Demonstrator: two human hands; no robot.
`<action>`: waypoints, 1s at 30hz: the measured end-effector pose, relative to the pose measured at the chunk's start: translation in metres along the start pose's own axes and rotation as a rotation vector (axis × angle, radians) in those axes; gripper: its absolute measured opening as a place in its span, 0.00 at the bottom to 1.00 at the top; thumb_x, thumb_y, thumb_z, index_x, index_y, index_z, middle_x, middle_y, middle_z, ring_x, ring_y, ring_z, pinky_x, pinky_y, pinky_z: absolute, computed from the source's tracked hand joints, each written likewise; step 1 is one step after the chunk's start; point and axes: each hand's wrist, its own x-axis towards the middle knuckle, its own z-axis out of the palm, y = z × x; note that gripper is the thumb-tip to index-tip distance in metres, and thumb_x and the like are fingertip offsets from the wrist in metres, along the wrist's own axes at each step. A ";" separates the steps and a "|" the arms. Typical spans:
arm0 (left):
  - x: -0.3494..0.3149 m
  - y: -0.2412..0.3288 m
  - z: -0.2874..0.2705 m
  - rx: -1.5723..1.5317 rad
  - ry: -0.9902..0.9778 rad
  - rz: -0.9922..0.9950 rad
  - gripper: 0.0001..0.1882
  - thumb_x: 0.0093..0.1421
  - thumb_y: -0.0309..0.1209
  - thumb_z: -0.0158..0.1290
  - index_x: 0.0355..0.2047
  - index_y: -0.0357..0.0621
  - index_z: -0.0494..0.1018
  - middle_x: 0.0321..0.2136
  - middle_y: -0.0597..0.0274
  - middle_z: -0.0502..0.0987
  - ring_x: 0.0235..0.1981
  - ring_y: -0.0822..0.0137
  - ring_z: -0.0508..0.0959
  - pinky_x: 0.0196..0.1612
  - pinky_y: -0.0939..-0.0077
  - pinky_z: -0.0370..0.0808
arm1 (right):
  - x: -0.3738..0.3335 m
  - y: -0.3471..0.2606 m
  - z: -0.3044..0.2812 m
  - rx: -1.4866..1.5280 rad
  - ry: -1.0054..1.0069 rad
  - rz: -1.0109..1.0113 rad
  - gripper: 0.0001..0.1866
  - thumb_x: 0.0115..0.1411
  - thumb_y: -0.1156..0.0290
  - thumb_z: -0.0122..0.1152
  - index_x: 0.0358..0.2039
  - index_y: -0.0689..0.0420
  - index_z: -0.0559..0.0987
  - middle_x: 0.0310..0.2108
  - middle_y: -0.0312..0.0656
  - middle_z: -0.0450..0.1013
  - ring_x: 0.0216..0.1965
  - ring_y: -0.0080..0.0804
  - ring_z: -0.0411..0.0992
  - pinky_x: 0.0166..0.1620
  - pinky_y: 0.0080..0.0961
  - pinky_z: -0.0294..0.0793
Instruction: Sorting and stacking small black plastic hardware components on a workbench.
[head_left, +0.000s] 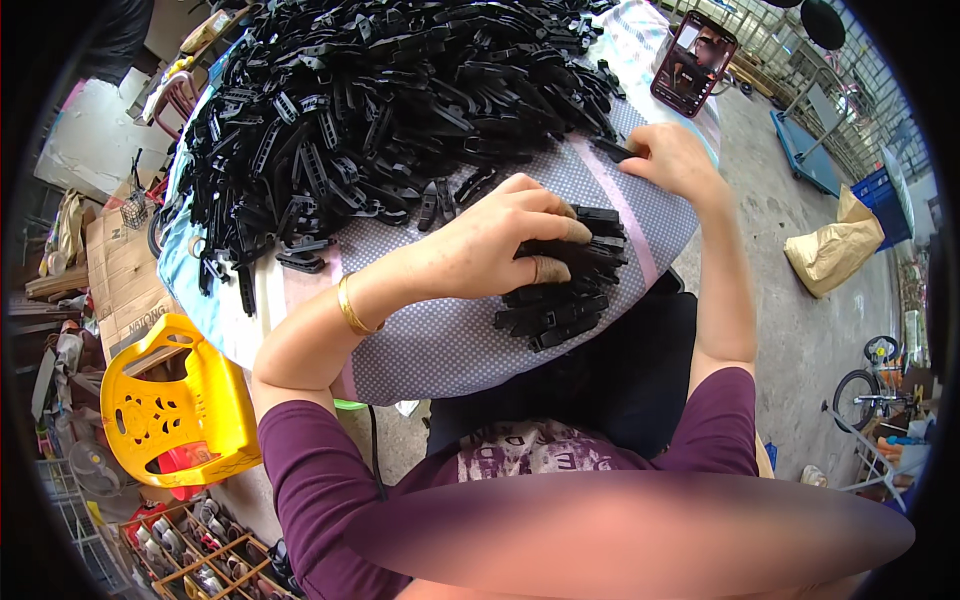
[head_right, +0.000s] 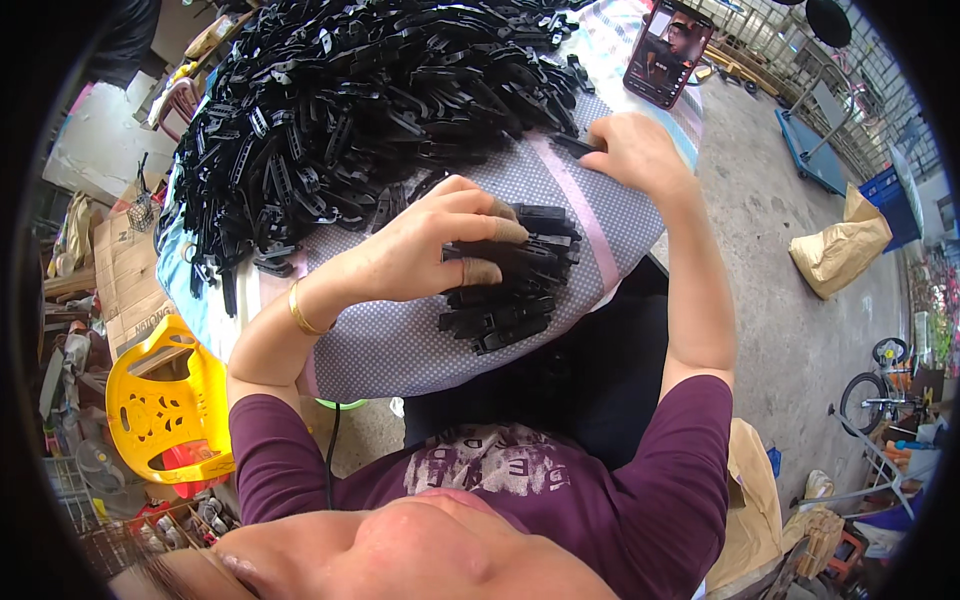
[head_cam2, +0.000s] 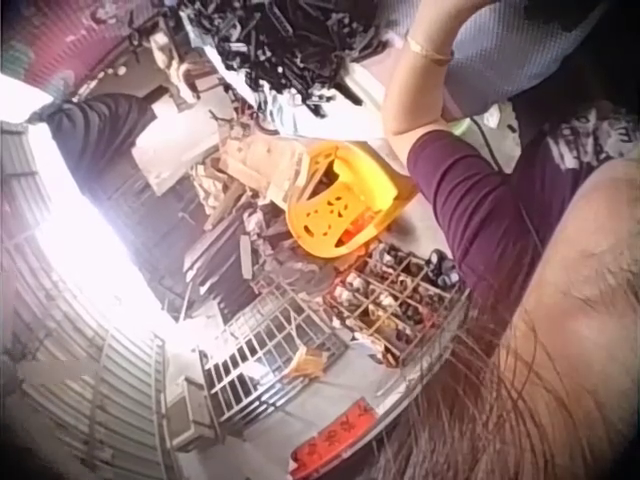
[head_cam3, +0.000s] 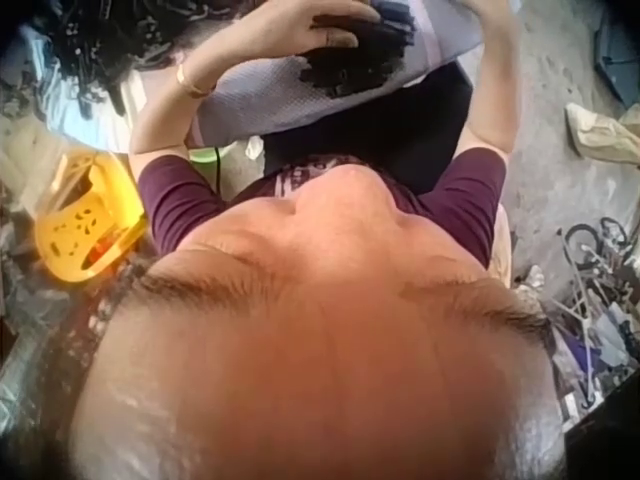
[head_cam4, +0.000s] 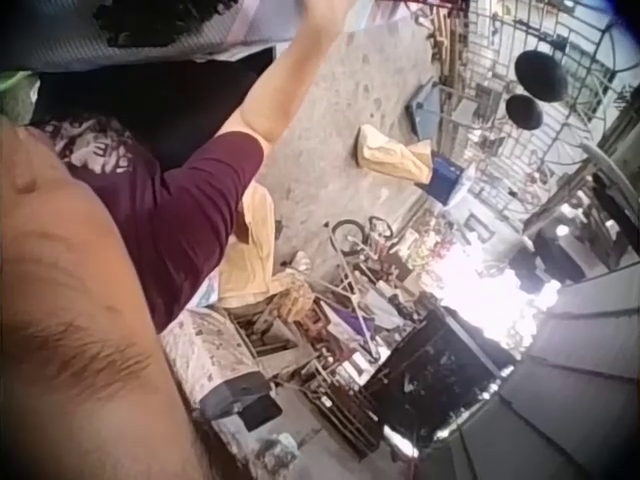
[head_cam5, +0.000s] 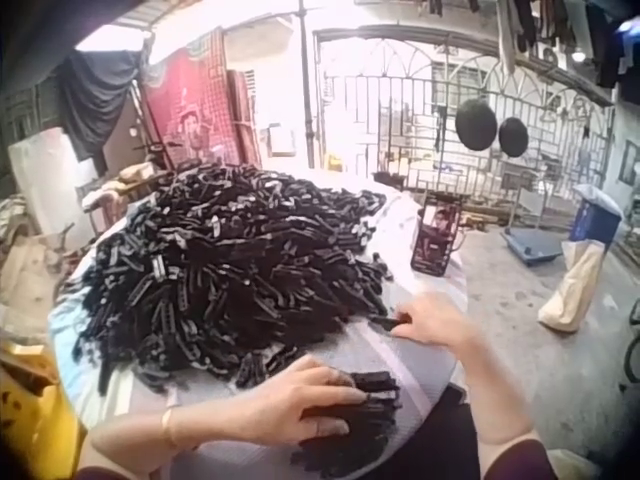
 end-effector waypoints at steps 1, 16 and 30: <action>-0.001 0.000 -0.002 -0.009 0.013 0.012 0.21 0.47 0.31 0.63 0.44 0.46 0.75 0.41 0.57 0.74 0.45 0.58 0.69 0.48 0.66 0.69 | 0.003 -0.002 -0.001 0.020 0.008 -0.027 0.13 0.46 0.66 0.68 0.27 0.61 0.79 0.18 0.36 0.72 0.23 0.22 0.69 0.28 0.22 0.68; -0.002 -0.028 0.001 -1.070 0.558 -0.563 0.19 0.64 0.30 0.47 0.53 0.36 0.62 0.36 0.58 0.76 0.30 0.75 0.74 0.31 0.84 0.73 | 0.040 -0.055 0.000 0.959 0.095 -0.197 0.13 0.56 0.72 0.58 0.42 0.59 0.79 0.32 0.38 0.77 0.26 0.19 0.71 0.28 0.19 0.71; 0.000 -0.027 -0.003 -0.764 0.321 -0.688 0.26 0.60 0.25 0.50 0.57 0.33 0.59 0.30 0.60 0.76 0.19 0.83 0.64 0.21 0.90 0.62 | 0.109 0.013 0.025 -0.122 0.020 0.155 0.14 0.48 0.65 0.61 0.35 0.57 0.80 0.34 0.48 0.76 0.39 0.42 0.75 0.43 0.33 0.72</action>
